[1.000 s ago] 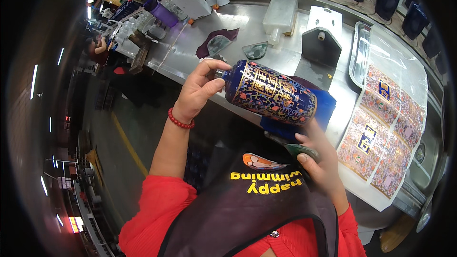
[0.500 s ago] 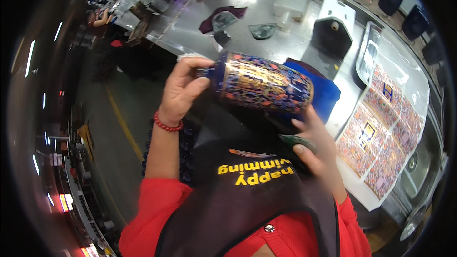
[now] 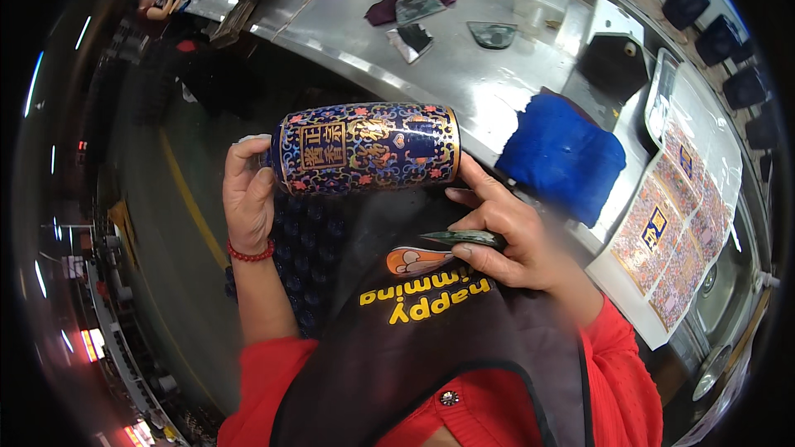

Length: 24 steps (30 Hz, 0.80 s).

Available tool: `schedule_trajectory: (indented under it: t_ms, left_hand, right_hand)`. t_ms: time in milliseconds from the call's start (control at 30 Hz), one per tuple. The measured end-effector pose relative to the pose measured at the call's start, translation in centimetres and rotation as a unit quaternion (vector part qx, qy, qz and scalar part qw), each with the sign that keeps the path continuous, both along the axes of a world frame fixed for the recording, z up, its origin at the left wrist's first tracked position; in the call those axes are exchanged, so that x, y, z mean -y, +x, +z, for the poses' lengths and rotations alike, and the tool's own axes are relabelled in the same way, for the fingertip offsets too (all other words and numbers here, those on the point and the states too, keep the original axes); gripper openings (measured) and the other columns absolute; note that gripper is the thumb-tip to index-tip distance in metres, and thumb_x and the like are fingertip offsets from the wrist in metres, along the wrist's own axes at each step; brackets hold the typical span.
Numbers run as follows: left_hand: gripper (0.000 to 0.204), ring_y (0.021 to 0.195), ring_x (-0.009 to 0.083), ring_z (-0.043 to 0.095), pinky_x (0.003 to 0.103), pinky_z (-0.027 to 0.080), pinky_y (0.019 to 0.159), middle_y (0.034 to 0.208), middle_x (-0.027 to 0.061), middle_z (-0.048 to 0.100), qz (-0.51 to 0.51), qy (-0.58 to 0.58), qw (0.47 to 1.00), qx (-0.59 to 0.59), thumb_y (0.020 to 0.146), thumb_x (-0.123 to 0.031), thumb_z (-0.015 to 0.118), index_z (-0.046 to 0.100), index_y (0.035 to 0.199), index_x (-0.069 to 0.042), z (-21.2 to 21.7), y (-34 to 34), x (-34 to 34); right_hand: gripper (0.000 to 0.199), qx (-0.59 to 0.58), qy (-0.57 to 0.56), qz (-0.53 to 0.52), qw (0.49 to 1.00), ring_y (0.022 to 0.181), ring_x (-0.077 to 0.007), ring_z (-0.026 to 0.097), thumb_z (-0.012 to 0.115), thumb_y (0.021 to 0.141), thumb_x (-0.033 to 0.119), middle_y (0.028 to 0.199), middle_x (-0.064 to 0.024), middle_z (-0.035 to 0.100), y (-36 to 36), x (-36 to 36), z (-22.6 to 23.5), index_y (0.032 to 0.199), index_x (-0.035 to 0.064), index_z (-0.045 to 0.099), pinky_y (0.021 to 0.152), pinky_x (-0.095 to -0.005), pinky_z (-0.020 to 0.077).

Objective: The person applies a decorative sticker to a blue ceramic bottle, smoothing it with a green tool and pressing the edges. They then place the finished bottle on a nearby tray and pick up another bottle to repeat the process.

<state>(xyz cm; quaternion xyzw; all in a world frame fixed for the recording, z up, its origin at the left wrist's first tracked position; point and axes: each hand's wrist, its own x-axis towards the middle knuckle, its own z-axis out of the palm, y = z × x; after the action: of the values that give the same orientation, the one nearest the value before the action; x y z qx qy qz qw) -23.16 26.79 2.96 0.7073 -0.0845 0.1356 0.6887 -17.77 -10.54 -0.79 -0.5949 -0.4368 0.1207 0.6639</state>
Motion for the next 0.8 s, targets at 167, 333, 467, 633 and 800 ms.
schedule_trajectory:
  t_ms: [167, 333, 467, 633, 800]
  left_hand:
    - [0.034, 0.105, 0.0098, 0.058, 0.025, 0.050, 0.093, 0.116, 0.0026, 0.055, 0.071, -0.040, 0.996, -0.039, 0.100, -0.015, 0.066, 0.055, 0.130, -0.002, -1.9, -1.8, -3.2]
    - [0.026, 0.100, 0.0065, 0.056, 0.023, 0.048, 0.084, 0.113, 0.0026, 0.059, 0.161, 0.025, 0.983, -0.083, 0.097, -0.010, 0.066, 0.062, 0.121, -0.001, -4.0, -2.4, -6.8]
    - [0.019, 0.082, 0.0073, 0.062, 0.025, 0.051, 0.073, 0.091, 0.0023, 0.067, 0.261, 0.113, 0.959, -0.024, 0.093, -0.014, 0.073, 0.069, 0.108, -0.003, -6.7, -1.2, -9.1]
    - [0.022, 0.071, 0.0109, 0.062, 0.026, 0.050, 0.063, 0.085, 0.0038, 0.064, 0.320, 0.200, 0.926, 0.003, 0.089, -0.016, 0.076, 0.069, 0.107, -0.006, -9.4, 1.4, -11.4]
    - [0.025, 0.072, 0.0294, 0.064, 0.039, 0.051, 0.066, 0.082, 0.0113, 0.065, 0.350, 0.346, 0.869, 0.053, 0.087, -0.024, 0.076, 0.066, 0.102, -0.008, -13.2, 4.0, -15.3]
  right_hand:
    - [0.021, -0.127, 0.000, 0.047, 0.991, 0.149, -0.0434, 0.034, 0.071, 0.095, 0.015, 0.161, -0.0338, 0.027, 1.2, -5.4, -1.0, 0.098, -0.0045, 0.065, 0.114, -0.0499, 0.0398]
    - [0.013, -0.344, 0.005, 0.045, 0.938, 0.133, -0.0295, 0.054, 0.069, 0.095, 0.008, 0.152, -0.0233, 0.049, 3.4, -12.2, -3.6, 0.105, -0.0003, 0.066, 0.109, -0.0387, 0.0415]
    - [0.010, -0.459, -0.048, 0.037, 0.886, 0.118, -0.0316, 0.064, 0.069, 0.094, 0.010, 0.144, -0.0229, 0.056, 6.2, -17.2, -5.7, 0.098, 0.0024, 0.063, 0.103, -0.0412, 0.0513]
    - [0.020, -0.437, -0.151, -0.021, 0.887, 0.112, -0.0314, 0.067, 0.068, 0.097, 0.016, 0.134, -0.0219, 0.059, 10.3, -22.1, -7.3, 0.105, -0.0006, 0.058, 0.096, -0.0501, 0.0594]
    - [0.042, 0.076, -0.326, -0.096, 0.937, 0.122, -0.0256, 0.063, 0.054, 0.103, 0.006, 0.148, -0.0164, 0.054, 17.1, -24.8, -2.4, 0.145, 0.0062, 0.052, 0.093, -0.0374, 0.0575]
